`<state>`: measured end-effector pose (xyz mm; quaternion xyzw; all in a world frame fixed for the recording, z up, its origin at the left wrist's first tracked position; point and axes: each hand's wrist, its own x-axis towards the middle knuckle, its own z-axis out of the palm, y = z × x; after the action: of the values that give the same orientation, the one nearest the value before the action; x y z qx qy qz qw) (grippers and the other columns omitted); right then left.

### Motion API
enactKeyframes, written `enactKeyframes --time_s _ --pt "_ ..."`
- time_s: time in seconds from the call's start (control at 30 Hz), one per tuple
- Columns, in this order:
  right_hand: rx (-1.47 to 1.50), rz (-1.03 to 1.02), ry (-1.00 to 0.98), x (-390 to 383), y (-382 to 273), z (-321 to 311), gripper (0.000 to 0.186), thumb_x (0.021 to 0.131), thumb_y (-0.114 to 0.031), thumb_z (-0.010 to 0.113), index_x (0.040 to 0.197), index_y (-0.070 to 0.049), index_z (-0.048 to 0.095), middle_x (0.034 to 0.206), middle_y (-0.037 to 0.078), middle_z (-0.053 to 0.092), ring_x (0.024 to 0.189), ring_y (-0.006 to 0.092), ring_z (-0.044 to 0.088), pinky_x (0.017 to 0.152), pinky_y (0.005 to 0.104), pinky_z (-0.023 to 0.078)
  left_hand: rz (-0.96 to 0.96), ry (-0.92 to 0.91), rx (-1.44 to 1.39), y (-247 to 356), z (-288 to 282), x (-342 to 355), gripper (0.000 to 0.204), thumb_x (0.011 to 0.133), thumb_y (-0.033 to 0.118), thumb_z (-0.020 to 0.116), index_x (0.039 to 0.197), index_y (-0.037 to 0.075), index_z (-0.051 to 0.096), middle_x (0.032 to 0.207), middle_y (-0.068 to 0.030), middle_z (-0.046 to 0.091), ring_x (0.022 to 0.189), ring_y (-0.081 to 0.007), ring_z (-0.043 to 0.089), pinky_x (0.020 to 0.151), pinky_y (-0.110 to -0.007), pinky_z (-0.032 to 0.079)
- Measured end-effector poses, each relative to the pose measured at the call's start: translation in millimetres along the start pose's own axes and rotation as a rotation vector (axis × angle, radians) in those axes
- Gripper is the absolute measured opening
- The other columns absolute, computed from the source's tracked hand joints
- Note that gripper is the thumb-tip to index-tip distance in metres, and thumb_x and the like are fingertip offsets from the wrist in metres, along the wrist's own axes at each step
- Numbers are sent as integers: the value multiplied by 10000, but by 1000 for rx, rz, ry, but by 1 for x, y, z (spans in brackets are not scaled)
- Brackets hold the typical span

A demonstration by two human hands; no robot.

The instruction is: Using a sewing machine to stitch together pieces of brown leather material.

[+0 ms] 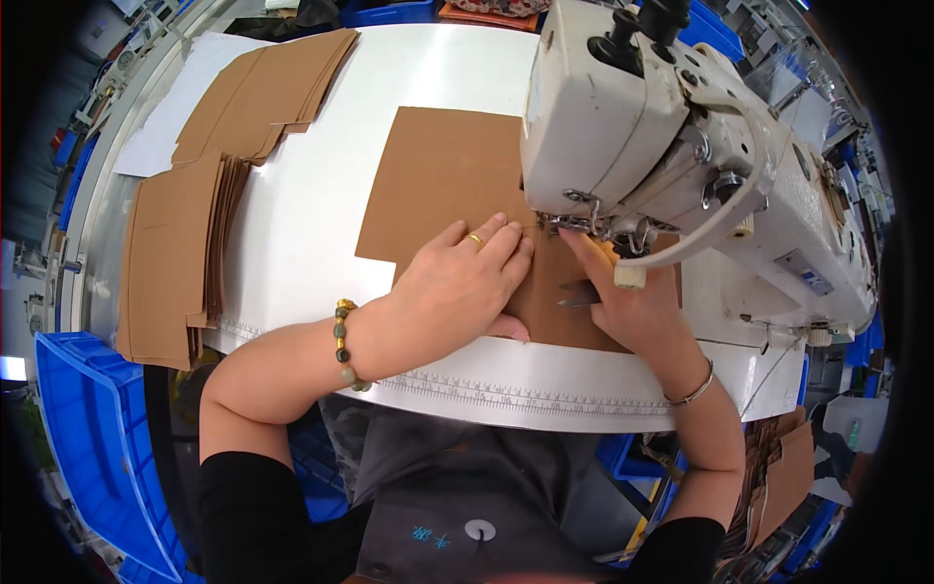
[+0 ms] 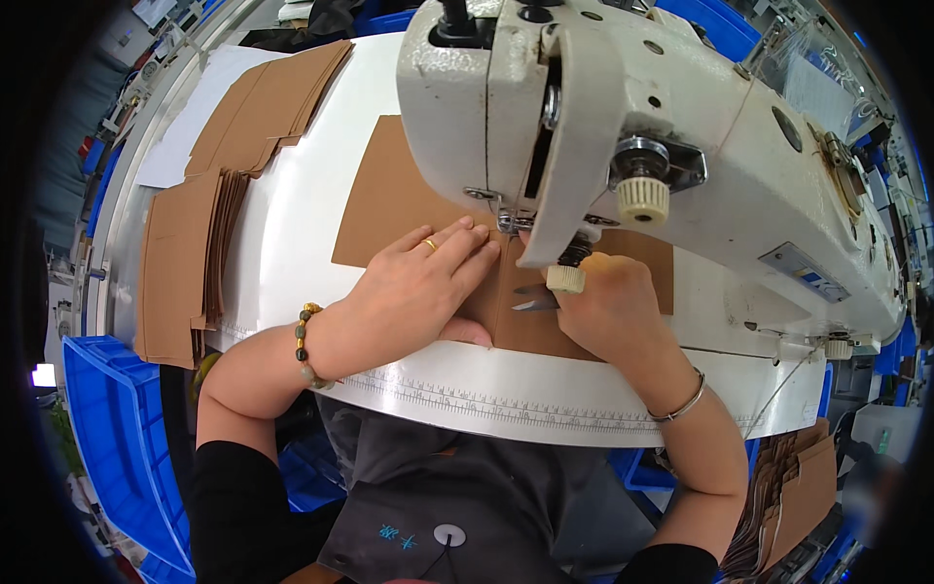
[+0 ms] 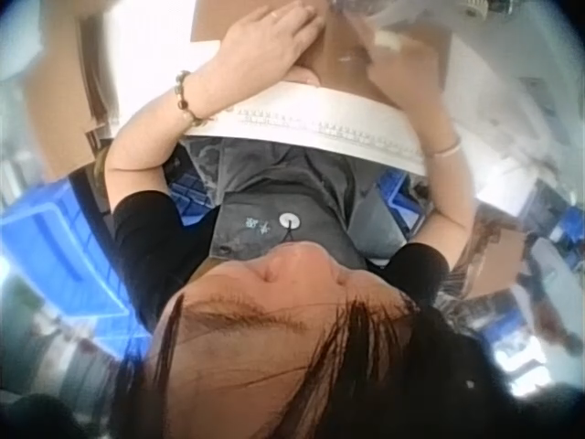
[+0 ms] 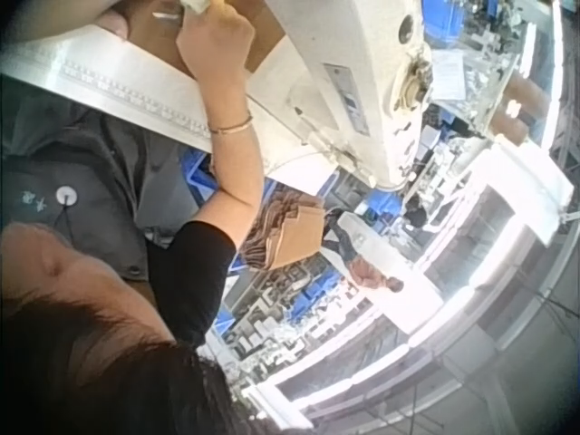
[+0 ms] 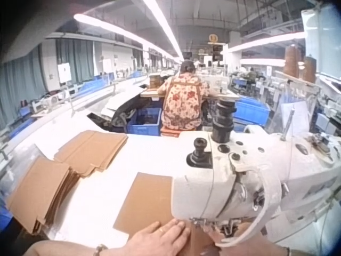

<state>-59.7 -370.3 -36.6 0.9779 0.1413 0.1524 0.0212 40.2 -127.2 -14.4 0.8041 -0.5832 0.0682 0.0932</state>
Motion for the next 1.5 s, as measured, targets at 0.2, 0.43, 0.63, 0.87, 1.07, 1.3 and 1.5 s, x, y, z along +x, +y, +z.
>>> enactKeyframes --time_s 0.2,0.43,0.63,0.87,1.07,1.3,1.5 --pt "52 3 -39 3 -1 7 768 682 12 677 1422 -171 585 1176 39 707 943 241 697 786 389 554 7 -18 -1 0 -2 2 864 796 591 644 1354 -61 547 1277 -168 586 1315 -328 552 1046 -415 467" --pt "100 -182 -5 7 -14 -15 448 825 -105 644 1269 -126 696 1140 24 758 555 194 627 496 321 503 -2 1 11 1 -1 1 847 774 581 669 1321 -57 571 1251 -158 596 1303 -323 562 1034 -411 476" --pt "145 -154 5 8 -17 -14 407 835 -112 639 1237 -109 702 1343 -23 688 642 150 682 507 285 509 20 2 20 0 -3 4 816 739 571 702 1266 -44 604 1220 -141 615 1265 -308 592 1025 -393 490" --pt "145 -159 18 9 -18 -15 365 846 -102 627 1202 -103 704 1339 -19 690 663 145 688 513 282 513 30 16 33 -1 -1 5 814 730 571 708 1256 -42 604 1213 -141 621 1248 -303 603 1019 -388 498" --pt "128 -156 40 9 -17 -14 360 849 -102 627 1202 -103 698 1344 -15 687 673 143 691 519 274 513 27 36 17 -3 0 7 815 739 569 705 1261 -47 598 1225 -146 618 1248 -305 602 1015 -387 500" --pt "126 -158 35 13 -18 -19 376 845 -79 624 1213 -98 698 1345 -7 686 698 145 703 532 279 525 10 35 15 -4 3 7 841 746 575 700 1292 -54 588 1241 -151 613 1263 -305 589 1030 -406 489" --pt "109 -156 19 11 -16 -19 395 838 -75 626 1225 -98 701 1347 -5 685 686 145 702 534 272 527 4 17 6 -4 1 8 840 770 579 680 1314 -54 581 1265 -157 604 1277 -307 580 1051 -422 477"
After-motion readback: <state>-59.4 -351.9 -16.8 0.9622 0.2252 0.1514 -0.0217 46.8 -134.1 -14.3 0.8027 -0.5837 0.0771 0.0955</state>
